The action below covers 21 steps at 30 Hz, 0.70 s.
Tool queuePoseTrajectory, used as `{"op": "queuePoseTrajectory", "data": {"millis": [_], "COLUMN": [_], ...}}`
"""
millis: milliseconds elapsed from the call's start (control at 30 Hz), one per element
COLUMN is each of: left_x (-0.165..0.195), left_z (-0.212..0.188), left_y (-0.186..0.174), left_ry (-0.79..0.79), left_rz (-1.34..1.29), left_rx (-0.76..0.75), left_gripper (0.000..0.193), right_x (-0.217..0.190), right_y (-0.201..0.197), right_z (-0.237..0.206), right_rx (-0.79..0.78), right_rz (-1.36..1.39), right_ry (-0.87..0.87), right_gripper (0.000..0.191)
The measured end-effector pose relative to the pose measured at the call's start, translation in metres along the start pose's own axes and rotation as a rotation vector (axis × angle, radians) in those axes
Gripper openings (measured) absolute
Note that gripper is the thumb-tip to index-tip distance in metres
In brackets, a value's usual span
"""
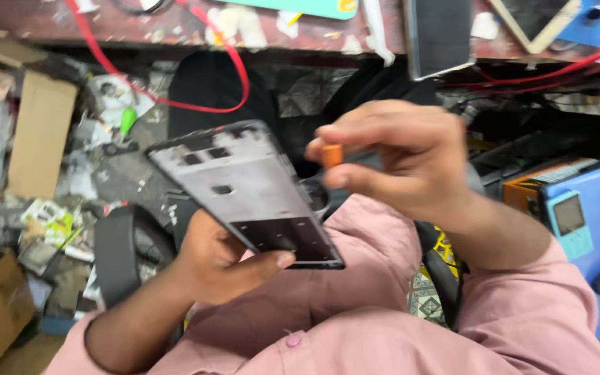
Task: The person holds a disassembled phone frame and squeezes adhesive from a tube along its inner edge, then uses a pry tool to work around the frame and presses the assembly together with both hands.
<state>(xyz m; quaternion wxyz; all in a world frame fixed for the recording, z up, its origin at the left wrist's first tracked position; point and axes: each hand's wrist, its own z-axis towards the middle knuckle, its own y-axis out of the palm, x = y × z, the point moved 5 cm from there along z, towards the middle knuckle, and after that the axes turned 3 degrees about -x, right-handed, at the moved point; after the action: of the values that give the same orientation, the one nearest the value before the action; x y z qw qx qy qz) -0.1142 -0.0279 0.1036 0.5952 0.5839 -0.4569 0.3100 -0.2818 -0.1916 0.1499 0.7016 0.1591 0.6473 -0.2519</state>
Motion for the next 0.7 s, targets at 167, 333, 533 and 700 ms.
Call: {"op": "queuePoseTrajectory", "data": {"millis": [167,333,533,700], "left_x": [-0.002,-0.010,-0.018,-0.016], "left_z": [-0.001,-0.003,0.001,0.008], "left_y": [-0.006,-0.019,-0.020,-0.022], "left_ry": [0.009,-0.063,0.009,0.027], "left_rz": [-0.114,-0.181,-0.235,-0.308], "left_rx": [0.109,0.238,0.283,0.406], "left_gripper": [0.045,0.039,0.037,0.049], "right_x": [0.023,0.062,0.111,0.054], "right_y": [0.017,0.028,0.037,-0.035], "right_z": [0.006,0.018,0.005,0.037], "right_rx": [-0.084,-0.354,-0.346,0.136], "right_rz": [0.594,0.427,0.441,0.422], "right_ry": [0.293,0.146,0.296,0.350], "right_gripper": [0.067,0.056,0.045,0.037]}}
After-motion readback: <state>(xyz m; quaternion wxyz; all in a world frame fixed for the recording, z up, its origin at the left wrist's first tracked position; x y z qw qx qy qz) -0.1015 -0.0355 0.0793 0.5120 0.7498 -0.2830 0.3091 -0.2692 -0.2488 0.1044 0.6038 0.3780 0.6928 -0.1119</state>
